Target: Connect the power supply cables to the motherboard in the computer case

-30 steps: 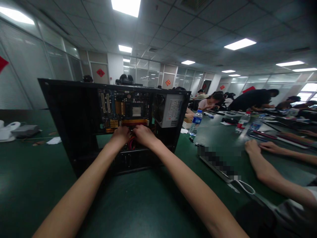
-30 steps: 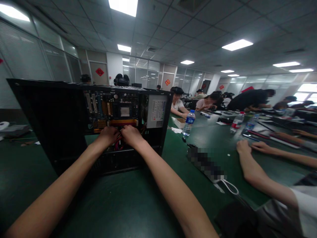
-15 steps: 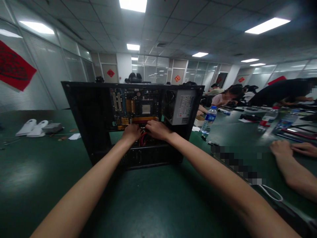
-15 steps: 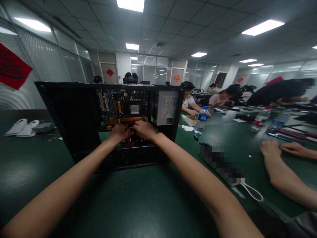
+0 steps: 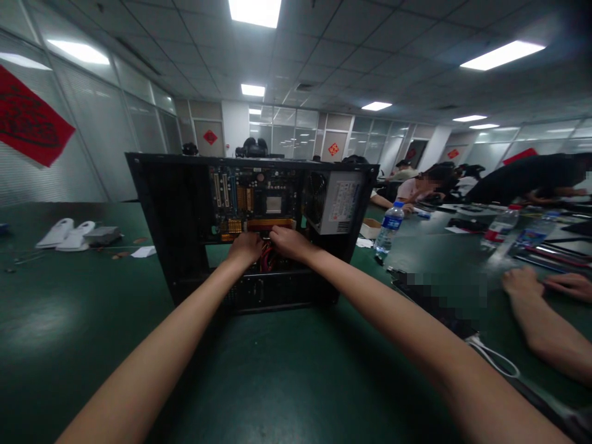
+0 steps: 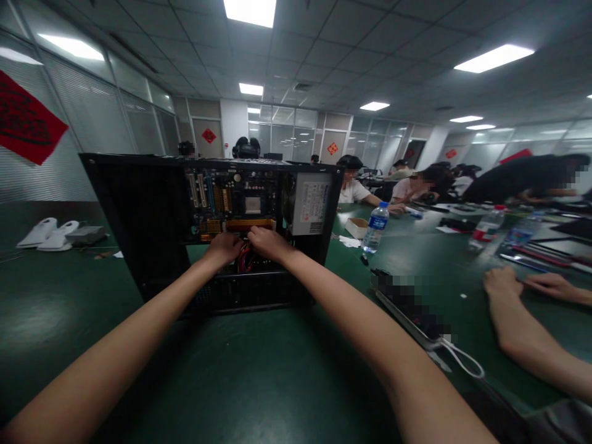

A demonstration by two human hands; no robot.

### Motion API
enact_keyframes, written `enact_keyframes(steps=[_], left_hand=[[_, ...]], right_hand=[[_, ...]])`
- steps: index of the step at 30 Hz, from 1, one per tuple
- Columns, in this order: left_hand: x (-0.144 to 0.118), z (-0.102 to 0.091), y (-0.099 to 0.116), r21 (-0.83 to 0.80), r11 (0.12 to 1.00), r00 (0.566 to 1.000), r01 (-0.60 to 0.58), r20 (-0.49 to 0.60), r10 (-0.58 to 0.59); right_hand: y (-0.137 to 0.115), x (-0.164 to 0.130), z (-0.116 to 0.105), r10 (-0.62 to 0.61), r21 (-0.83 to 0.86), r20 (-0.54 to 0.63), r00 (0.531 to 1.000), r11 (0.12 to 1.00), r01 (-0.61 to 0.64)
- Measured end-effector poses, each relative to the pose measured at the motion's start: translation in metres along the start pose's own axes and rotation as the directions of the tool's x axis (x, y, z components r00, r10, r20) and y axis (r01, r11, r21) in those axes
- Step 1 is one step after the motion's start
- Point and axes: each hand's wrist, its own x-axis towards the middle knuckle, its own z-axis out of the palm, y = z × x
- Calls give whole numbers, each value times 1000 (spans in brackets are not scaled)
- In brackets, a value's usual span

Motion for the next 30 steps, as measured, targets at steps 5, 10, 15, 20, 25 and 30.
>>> enact_keyframes(steps=[5,10,15,20,25,30], left_hand=[[-3,-2,0,4,1000,1000,-13,-11,13],[-4,-6,1,24,999,999,-31,-15,31],[-6,-9,4,50,997,998,-57,-24,58],[-3,-6,4,61,995,997,-77,-19,79],[0,-3,4,67,995,997,-77,-12,78],[-4,-2,9,64,995,997,-75,-21,76]], right_hand=[[2,3,4,-32,1,18,999,999,32],[-2,0,-3,11,38,20,1000,999,-12],[-1,-10,-4,167,186,-12,986,969,-162],[6,-15,2,344,296,18,939,895,-333],[6,-12,2,375,315,58,925,873,-374],[4,-10,0,392,290,73,917,871,-396]])
